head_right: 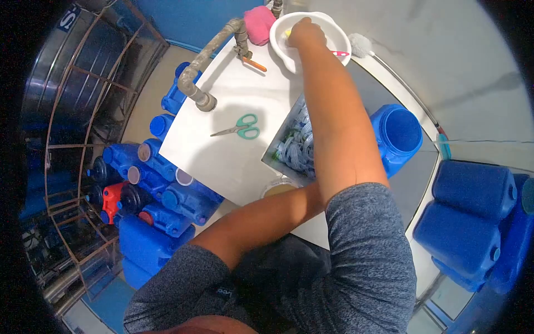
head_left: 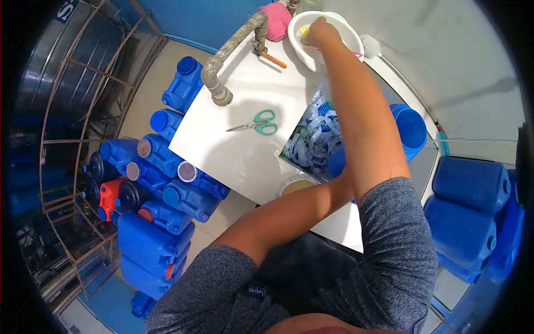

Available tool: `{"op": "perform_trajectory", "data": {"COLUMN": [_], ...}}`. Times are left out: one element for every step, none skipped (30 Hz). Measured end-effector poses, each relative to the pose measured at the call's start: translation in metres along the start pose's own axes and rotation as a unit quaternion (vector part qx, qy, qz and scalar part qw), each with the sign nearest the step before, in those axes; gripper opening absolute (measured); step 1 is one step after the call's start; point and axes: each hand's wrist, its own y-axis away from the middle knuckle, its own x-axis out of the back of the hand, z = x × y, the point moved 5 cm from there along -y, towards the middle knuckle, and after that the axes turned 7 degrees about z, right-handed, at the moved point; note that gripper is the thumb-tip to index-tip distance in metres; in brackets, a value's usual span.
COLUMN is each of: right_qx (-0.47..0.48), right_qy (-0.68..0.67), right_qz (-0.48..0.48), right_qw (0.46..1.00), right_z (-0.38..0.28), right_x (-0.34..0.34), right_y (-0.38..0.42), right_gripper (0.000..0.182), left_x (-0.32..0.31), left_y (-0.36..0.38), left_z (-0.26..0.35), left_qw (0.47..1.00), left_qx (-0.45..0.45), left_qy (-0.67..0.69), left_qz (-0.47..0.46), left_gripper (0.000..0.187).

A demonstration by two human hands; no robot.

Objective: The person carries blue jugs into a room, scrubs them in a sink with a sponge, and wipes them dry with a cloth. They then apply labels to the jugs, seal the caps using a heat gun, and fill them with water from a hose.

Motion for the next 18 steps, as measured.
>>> {"op": "perform_trajectory", "data": {"right_qx": [-0.009, -0.011, 0.02, 0.049, 0.044, 0.092, 0.14, 0.134, 0.135, 0.133, 0.15, 0.132, 0.116, 0.1, 0.08, 0.053, 0.027, -0.013], "right_qy": [-0.007, -0.007, -0.006, -0.005, -0.004, -0.021, -0.039, -0.04, -0.048, -0.054, -0.076, -0.072, -0.069, -0.065, -0.061, -0.07, -0.083, -0.101], "right_qz": [0.015, 0.015, 0.067, 0.119, 0.121, 0.119, 0.117, 0.119, 0.132, 0.146, 0.172, 0.176, 0.179, 0.182, 0.186, 0.155, 0.123, 0.134], "right_qw": [1.0, 1.0, 0.998, 0.992, 0.992, 0.988, 0.982, 0.983, 0.981, 0.979, 0.971, 0.973, 0.975, 0.976, 0.977, 0.984, 0.989, 0.986], "right_z": [0.001, 0.0, -0.006, -0.013, -0.011, -0.015, -0.018, -0.018, -0.017, -0.011, 0.0, 0.018, 0.038, 0.063, 0.099, 0.143, 0.189, 0.241], "right_x": [0.001, 0.006, 0.022, 0.04, 0.048, 0.055, 0.064, 0.076, 0.093, 0.11, 0.128, 0.131, 0.134, 0.136, 0.136, 0.129, 0.122, 0.121], "right_y": [-0.001, 0.007, 0.016, 0.025, 0.024, 0.024, 0.024, 0.028, 0.038, 0.05, 0.068, 0.071, 0.071, 0.069, 0.063, 0.055, 0.052, 0.057], "right_gripper": [0.07, 0.07, 0.063, 0.056, 0.056, 0.059, 0.062, 0.062, 0.059, 0.057, 0.06, 0.06, 0.061, 0.063, 0.063, 0.065, 0.067, 0.066], "left_x": [0.004, 0.007, 0.008, 0.008, 0.006, 0.004, 0.003, 0.003, 0.003, 0.002, -0.003, -0.006, -0.004, -0.005, -0.006, -0.006, -0.011, -0.017], "left_y": [-0.002, -0.003, -0.004, -0.006, -0.007, -0.009, -0.013, -0.017, -0.022, -0.027, -0.033, -0.038, -0.048, -0.056, -0.058, -0.06, -0.063, -0.068], "left_z": [0.007, 0.013, 0.018, 0.022, 0.025, 0.028, 0.029, 0.035, 0.044, 0.049, 0.055, 0.052, 0.038, 0.022, 0.038, 0.055, 0.056, 0.056], "left_qw": [1.0, 0.998, 0.997, 0.994, 0.99, 0.986, 0.986, 0.976, 0.962, 0.963, 0.906, 0.8, 0.81, 0.819, 0.832, 0.84, 0.839, 0.824], "left_qx": [-0.016, -0.031, -0.047, -0.062, -0.078, -0.094, -0.094, -0.14, -0.185, -0.185, -0.13, -0.075, -0.07, -0.065, -0.015, 0.037, 0.033, 0.019], "left_qy": [-0.023, -0.046, -0.069, -0.091, -0.114, -0.136, -0.137, -0.168, -0.197, -0.196, -0.401, -0.584, -0.572, -0.559, -0.547, -0.536, -0.536, -0.557], "left_qz": [0.001, 0.001, -0.001, -0.003, -0.007, -0.011, -0.016, 0.012, 0.038, 0.028, -0.043, -0.115, -0.112, -0.109, -0.093, -0.074, -0.089, -0.101], "left_gripper": [0.035, 0.034, 0.033, 0.033, 0.032, 0.032, 0.032, 0.027, 0.023, 0.023, 0.019, 0.018, 0.022, 0.029, 0.038, 0.05, 0.05, 0.057]}}
